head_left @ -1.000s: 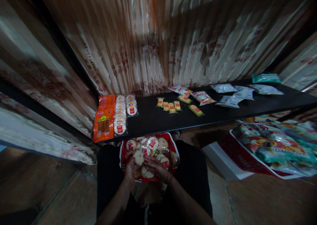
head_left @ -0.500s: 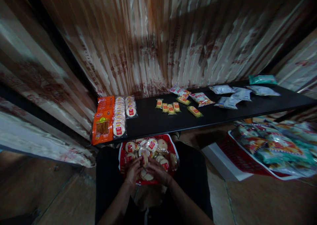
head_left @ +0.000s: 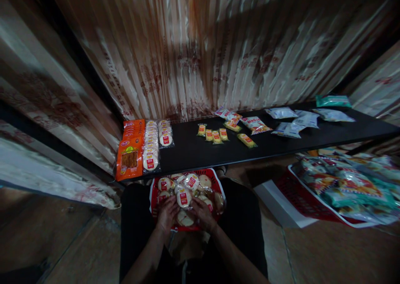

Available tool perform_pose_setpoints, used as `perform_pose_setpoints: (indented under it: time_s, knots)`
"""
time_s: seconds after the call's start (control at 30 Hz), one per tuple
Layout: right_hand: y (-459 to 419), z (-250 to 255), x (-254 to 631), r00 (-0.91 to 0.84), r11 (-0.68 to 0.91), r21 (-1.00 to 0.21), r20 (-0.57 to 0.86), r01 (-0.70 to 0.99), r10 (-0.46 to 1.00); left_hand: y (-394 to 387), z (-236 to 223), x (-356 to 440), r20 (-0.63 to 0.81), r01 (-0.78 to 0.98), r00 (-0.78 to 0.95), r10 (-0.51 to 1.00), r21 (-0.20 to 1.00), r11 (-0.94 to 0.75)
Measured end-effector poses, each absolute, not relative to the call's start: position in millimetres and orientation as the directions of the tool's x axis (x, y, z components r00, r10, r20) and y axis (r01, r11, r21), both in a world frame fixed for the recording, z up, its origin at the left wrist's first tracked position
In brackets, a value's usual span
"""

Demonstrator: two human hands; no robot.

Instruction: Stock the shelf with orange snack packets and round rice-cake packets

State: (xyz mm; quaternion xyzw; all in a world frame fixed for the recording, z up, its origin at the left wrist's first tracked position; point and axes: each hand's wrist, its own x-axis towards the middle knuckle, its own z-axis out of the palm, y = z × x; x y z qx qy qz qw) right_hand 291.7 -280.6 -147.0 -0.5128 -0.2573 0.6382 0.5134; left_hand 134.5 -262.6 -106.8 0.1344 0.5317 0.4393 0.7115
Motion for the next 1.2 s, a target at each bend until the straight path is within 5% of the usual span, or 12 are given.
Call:
perform_pose_setpoints:
  time_s: [0.17,0.63,1.2]
  knots:
    - [-282,-134,291,0.099,-0.26,-0.903,-0.31,-0.341,0.946,-263,-104,134,-0.622,-0.494,0.07,0.78,0.658,0.569]
    - [-281,-143,295,0.275,-0.093,-0.981,-0.043,0.172,0.961,-264,-88,135,-0.589,-0.528,0.101,0.802,0.651,0.545]
    - [-276,-104,299,0.287,-0.092,-0.975,-0.03,0.205,0.958,-256,-48,144,-0.431,-0.459,0.027,0.902,0.796,0.394]
